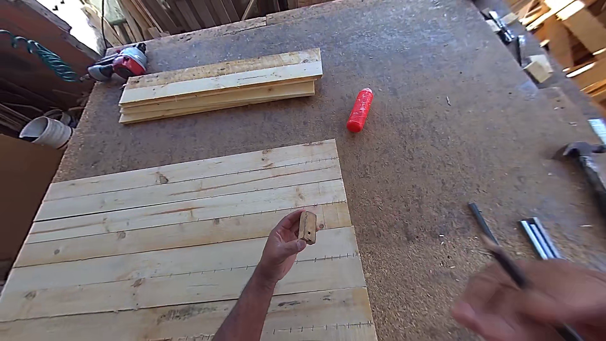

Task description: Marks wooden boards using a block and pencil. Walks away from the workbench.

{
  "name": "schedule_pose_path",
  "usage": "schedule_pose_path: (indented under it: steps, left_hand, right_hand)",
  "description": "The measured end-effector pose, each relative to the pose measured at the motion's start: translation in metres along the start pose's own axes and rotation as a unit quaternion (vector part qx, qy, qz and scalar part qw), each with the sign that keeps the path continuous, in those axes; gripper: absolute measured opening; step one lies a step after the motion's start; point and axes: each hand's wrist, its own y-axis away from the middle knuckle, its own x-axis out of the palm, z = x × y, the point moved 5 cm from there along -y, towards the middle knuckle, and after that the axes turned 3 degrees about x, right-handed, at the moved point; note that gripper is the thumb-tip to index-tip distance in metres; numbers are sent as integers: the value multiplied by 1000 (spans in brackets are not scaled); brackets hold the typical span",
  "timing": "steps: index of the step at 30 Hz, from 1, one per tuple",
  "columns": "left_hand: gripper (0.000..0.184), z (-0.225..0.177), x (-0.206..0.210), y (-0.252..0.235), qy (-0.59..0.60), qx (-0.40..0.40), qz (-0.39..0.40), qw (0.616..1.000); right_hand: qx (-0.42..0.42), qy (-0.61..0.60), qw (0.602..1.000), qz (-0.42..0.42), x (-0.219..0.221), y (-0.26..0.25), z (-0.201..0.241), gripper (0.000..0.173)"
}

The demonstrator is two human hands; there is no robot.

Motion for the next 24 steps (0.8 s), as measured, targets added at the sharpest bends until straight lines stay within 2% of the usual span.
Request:
schedule_pose_path:
  steps: [1,3,5,6,8,10,14,17,20,24]
  left_hand:
    - [72,-2,-1,0,-9,4,4,1000]
    - [72,-4,-3,-1,-26,5,3,1000]
    - [75,-2,-6,-6,-52,4,-27,998]
    - [75,0,-7,-11,-71,3,-46,996]
    - [76,5,-10,-27,-137,-4,-93,986]
    - [74,9,-15,-54,-236,-7,-116,965]
    - [68,-4,-13,-145,-437,22,-59,897]
    - [68,-6,-13,-226,-518,60,-8,854]
    - [66,7,-19,-289,-553,72,29,829]
    - [66,22,-27,-310,-577,117,62,806]
  right_hand:
    - [28,-24,998,-55,-9,5,-45,51]
    - [100,-35,971,-213,-20,14,-125,40]
    - [156,22,927,-341,-26,18,-180,30]
    - [182,65,910,-366,-29,20,-200,30]
    - [199,222,876,-379,-41,21,-232,34]
    - [191,411,819,-351,-58,21,-264,39]
    - [215,600,724,-263,-85,20,-317,77]
    - [204,607,722,-261,-87,21,-324,83]
    - [184,595,728,-286,-88,22,-323,85]
    - [171,594,730,-292,-88,24,-322,82]
